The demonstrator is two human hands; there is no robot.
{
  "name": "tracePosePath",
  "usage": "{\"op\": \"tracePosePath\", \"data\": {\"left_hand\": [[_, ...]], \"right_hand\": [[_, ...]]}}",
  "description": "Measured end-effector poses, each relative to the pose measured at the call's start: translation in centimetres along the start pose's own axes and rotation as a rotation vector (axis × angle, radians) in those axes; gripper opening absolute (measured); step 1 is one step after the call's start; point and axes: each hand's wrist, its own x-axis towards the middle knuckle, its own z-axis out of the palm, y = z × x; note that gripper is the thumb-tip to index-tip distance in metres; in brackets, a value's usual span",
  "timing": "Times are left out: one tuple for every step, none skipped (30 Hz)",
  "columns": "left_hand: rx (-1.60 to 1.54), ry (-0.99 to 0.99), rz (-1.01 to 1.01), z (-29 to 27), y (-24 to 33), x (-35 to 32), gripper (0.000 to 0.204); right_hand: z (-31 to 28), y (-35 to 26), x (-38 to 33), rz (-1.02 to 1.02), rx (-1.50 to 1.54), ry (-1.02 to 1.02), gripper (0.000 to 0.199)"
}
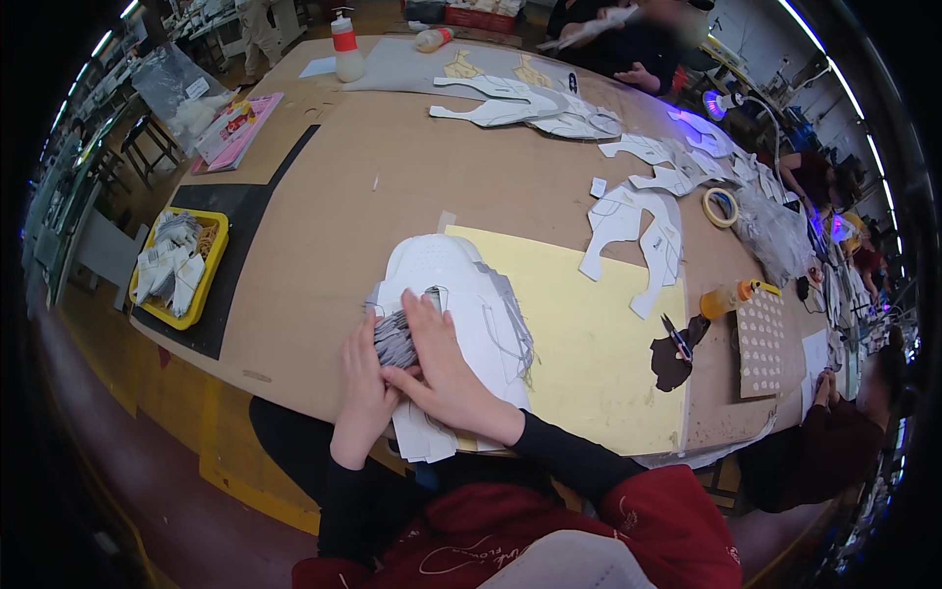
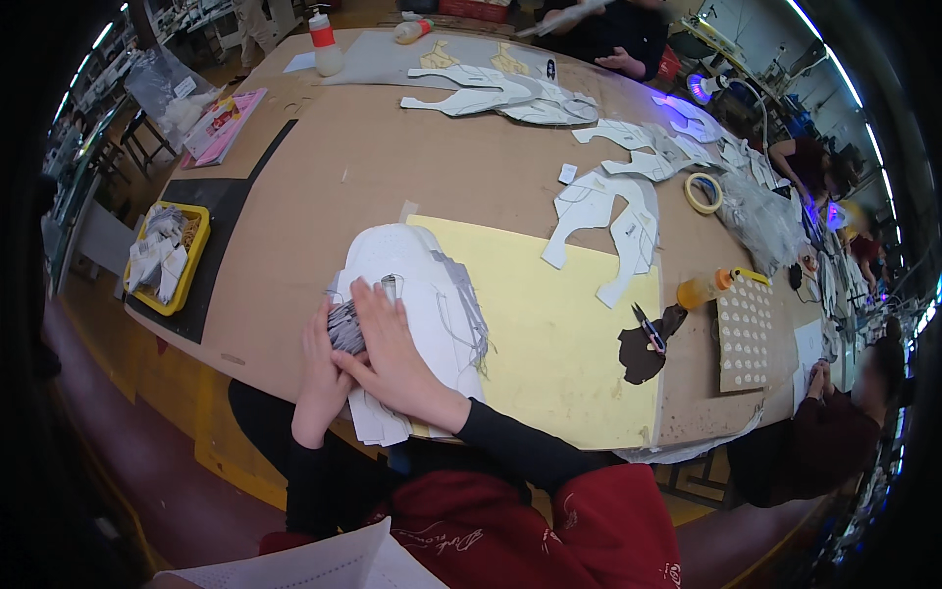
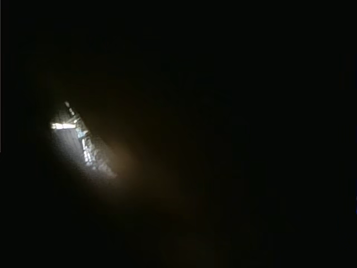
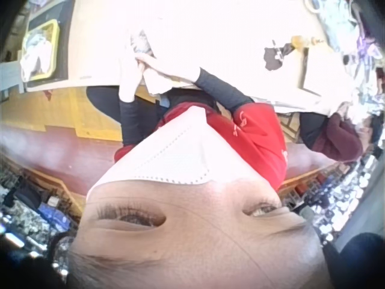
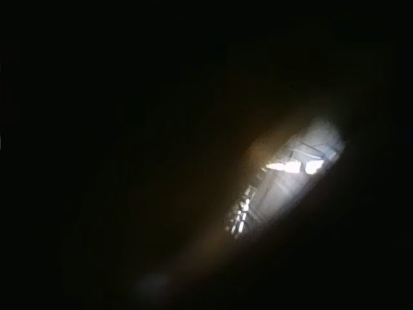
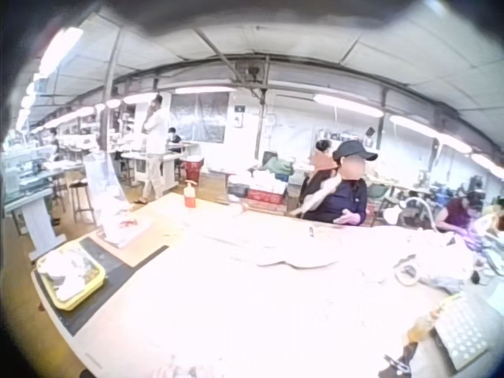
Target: The person gathers cut fabric pieces from a table, aligns them into a stack, and secures the stack with a rubber band. The person then places the bundled stack into a yellow tray on the table.
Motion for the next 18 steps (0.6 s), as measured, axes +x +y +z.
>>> {"op": "tracePosePath", "data": {"left_hand": [[-0.019,0.0,0.023,0.2,-0.1,0.2,0.086],[-0.038,0.001,0.045,0.3,-0.4,0.3,0.087],[-0.049,0.003,0.062,0.2,-0.4,0.4,0.088],[0.0,0.023,0.059,0.1,-0.2,0.3,0.089],[0.05,0.044,0.055,0.1,0.1,0.1,0.09],[0.093,0.06,0.056,0.1,0.5,0.0,0.091],[0.039,0.003,0.022,-0.3,0.4,0.2,0.089],[-0.014,-0.054,-0.014,-0.8,0.2,0.6,0.088],[-0.066,-0.109,-0.049,-1.3,0.2,0.9,0.087],[-0.036,-0.098,-0.035,-1.5,0.5,0.9,0.088],[-0.007,-0.088,-0.021,-1.6,0.9,0.8,0.089],[0.024,-0.076,-0.008,-1.7,1.1,0.6,0.09],[0.0,-0.05,-0.01,-1.4,1.0,0.4,0.091],[-0.025,-0.024,-0.011,-0.9,0.8,0.0,0.091],[-0.047,0.003,-0.018,-0.5,0.7,-0.4,0.092],[-0.024,0.017,-0.023,-0.1,0.6,-0.6,0.093],[-0.001,0.032,-0.028,0.4,0.5,-0.7,0.094],[0.019,0.043,-0.027,0.9,0.5,-0.7,0.096]], "right_hand": [[0.0,0.1,0.0,0.038,-0.01,0.053,0.087],[-0.2,0.0,-0.1,0.008,-0.015,-0.023,0.089],[-0.2,-0.4,-0.2,-0.026,-0.012,-0.102,0.09],[-0.2,-0.6,-0.2,-0.059,-0.008,-0.181,0.092],[-0.2,-0.6,-0.1,-0.064,0.023,-0.188,0.092],[-0.3,-0.3,-0.2,-0.062,0.049,-0.19,0.092],[-0.4,-0.1,-0.2,-0.061,0.076,-0.192,0.093],[-0.3,-0.1,-0.3,-0.054,0.07,-0.144,0.092],[-0.3,-0.2,-0.1,-0.05,0.063,-0.096,0.092],[-0.4,-0.3,-0.1,-0.059,0.064,-0.077,0.091],[-0.5,-0.4,-0.1,-0.069,0.065,-0.062,0.091],[-0.5,-0.5,-0.4,-0.094,0.076,-0.077,0.09],[-0.6,-0.6,-0.4,-0.118,0.086,-0.092,0.09],[-0.8,-0.6,-0.4,-0.084,0.085,-0.076,0.089],[-1.0,-0.9,-0.4,-0.049,0.09,-0.065,0.088],[-1.0,-1.0,-0.4,-0.015,0.095,-0.053,0.088],[-0.8,-0.8,-0.4,-0.014,0.044,-0.074,0.086],[-0.6,-0.6,-0.4,-0.01,-0.01,-0.09,0.084]]}}
